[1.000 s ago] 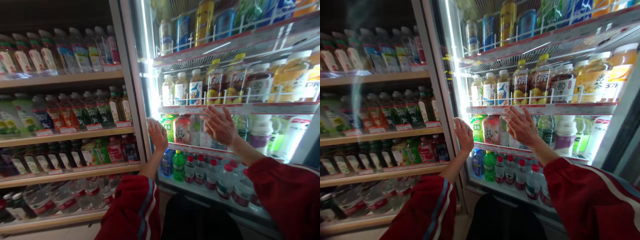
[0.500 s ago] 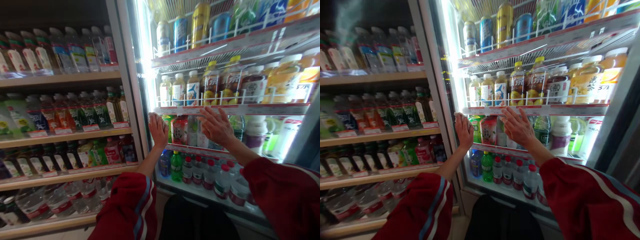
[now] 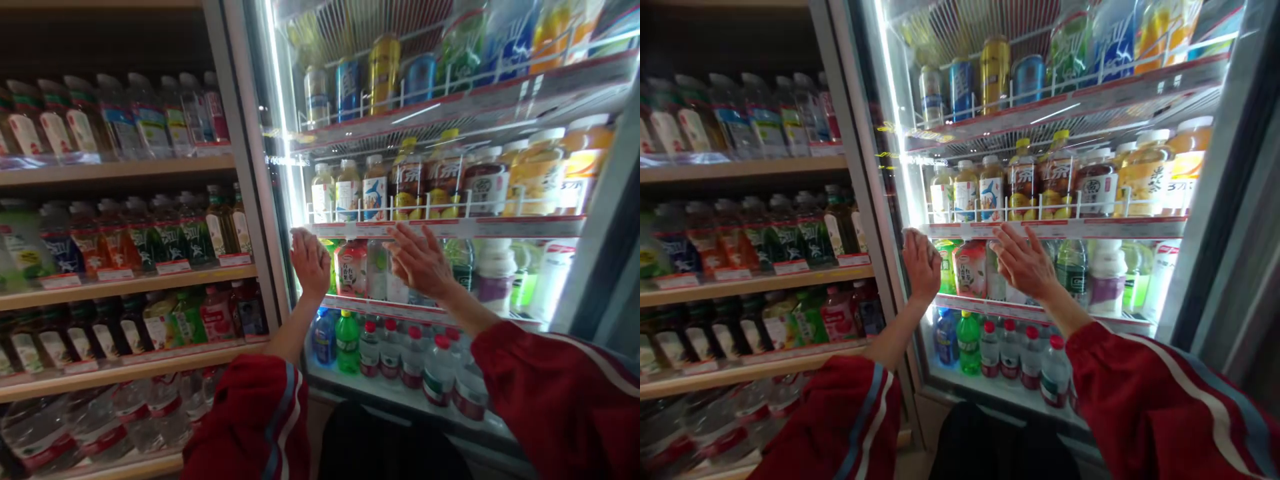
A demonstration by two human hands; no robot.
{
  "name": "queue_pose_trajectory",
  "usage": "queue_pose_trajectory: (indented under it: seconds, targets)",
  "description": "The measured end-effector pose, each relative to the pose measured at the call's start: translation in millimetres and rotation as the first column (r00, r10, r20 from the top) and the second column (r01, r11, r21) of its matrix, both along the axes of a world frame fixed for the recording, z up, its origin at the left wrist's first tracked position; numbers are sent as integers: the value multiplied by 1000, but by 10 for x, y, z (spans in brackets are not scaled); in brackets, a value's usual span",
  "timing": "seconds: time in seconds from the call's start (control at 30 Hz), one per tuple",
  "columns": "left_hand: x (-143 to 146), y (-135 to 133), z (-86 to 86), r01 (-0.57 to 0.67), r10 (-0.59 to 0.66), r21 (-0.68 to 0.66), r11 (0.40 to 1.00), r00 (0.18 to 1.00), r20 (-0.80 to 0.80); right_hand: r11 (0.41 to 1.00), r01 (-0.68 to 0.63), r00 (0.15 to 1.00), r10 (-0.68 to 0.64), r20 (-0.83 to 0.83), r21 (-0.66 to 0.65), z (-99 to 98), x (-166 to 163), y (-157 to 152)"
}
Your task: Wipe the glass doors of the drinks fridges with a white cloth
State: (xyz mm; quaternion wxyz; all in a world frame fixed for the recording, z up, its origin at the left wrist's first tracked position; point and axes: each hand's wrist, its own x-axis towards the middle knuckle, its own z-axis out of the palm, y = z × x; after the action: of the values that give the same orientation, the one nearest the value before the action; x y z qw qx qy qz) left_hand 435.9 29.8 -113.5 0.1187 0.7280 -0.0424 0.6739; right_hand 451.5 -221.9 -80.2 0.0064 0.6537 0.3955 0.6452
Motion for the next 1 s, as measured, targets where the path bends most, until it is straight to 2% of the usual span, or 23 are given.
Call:
queue_pose_trajectory:
  seconds: [0.1, 0.17, 0.23, 0.3, 0.4, 0.47, 0.63, 0.73, 0.8, 0.9, 1.0]
  targets:
    - [-7, -157, -2, 44, -43, 155, 987, 999, -10, 1000, -3, 1000, 3, 25, 0, 13, -16, 6]
    - [-26, -244, -8, 67, -65, 292, 954, 998, -16, 1000, -2, 1000, 2, 14, 0, 14, -21, 5]
    - [-46, -243, 0, 61, -56, 368, 928, 998, -23, 1000, -7, 1000, 7, -2, -9, 8, -21, 2]
    - [-56, -158, 24, 27, -20, 338, 941, 1000, -23, 1000, -10, 1000, 10, -20, 9, -2, -16, 2]
    - [-44, -14, 70, -35, 39, 181, 983, 999, -18, 996, 32, 998, -27, -65, 83, -14, -6, 22]
    - [-26, -14, 91, -43, 45, 131, 990, 999, -17, 992, 79, 992, -69, -102, 97, -17, 0, 44]
    - [-19, -293, 121, 26, -22, 298, 954, 1000, -17, 990, 128, 984, -120, -128, 59, -7, -1, 86]
    - [-40, -317, 160, 26, -24, 355, 935, 1000, -11, 987, 147, 984, -139, -115, 58, -3, -8, 91]
    - [-47, -231, 185, 3, -3, 324, 946, 1000, 0, 986, 156, 984, -150, -101, 59, -1, -11, 91]
    - [-35, -112, 198, -33, 30, 183, 982, 999, 17, 988, 140, 986, -133, -97, 64, 0, -10, 89]
    - [-9, -176, 177, -28, 25, 134, 991, 999, 25, 991, 114, 989, -106, -106, 69, -3, -2, 83]
